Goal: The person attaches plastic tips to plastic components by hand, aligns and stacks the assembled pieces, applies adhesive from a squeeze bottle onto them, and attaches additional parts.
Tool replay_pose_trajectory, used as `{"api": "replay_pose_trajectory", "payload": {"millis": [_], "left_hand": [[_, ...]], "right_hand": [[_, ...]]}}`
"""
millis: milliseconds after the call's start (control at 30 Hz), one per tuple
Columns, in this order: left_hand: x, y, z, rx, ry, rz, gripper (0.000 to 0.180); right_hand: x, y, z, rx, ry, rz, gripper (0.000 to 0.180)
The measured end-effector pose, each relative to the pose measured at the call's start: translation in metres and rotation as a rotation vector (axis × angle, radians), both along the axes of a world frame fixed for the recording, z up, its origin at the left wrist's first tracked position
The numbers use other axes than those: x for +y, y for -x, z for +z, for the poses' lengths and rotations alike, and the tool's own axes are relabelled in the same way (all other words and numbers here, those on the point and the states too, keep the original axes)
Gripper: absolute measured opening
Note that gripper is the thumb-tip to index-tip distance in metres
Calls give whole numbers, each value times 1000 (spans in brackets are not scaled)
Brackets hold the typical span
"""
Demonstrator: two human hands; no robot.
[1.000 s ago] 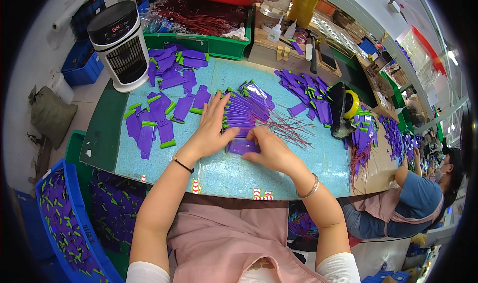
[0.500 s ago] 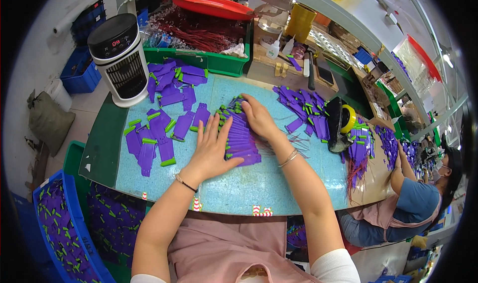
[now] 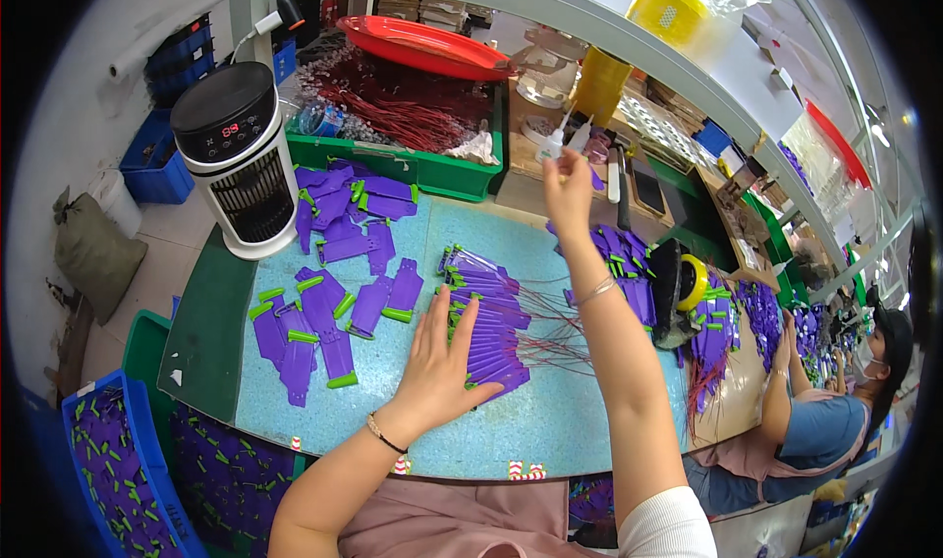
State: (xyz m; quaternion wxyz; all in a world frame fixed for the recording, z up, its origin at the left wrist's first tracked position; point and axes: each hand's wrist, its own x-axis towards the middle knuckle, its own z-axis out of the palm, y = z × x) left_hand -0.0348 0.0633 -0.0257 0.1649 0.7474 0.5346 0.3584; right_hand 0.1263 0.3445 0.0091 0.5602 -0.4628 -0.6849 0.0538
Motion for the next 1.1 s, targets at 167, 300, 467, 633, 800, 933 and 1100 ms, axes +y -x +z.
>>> {"api": "replay_pose_trajectory", "payload": {"millis": [167,300,467,633,800,933,1100], "left_hand": [[0,4,1,115,2,-18,96],[2,5,-1,170,0,-38,83],[-4,7,0,137,-45,-92,72],[5,2,-7,171,-59,-109,71],[13,15,-8,244,-76,-53,74],[12,19,-1,290,-73,-27,82],[-30,-5,24,165,-135,48,57]], "right_hand": [[27,11,13,-282,79,-281,45],[17,7,12,-70,50,68,33],[-93,-20,-14,65,412,478,28],[-102,-117,-61,133,568,215,27],[-161,-112,-13,211,539,450,25],[-228,-106,-3,222,672,578,31],[-267,-121,-14,170,756,533,30]]}}
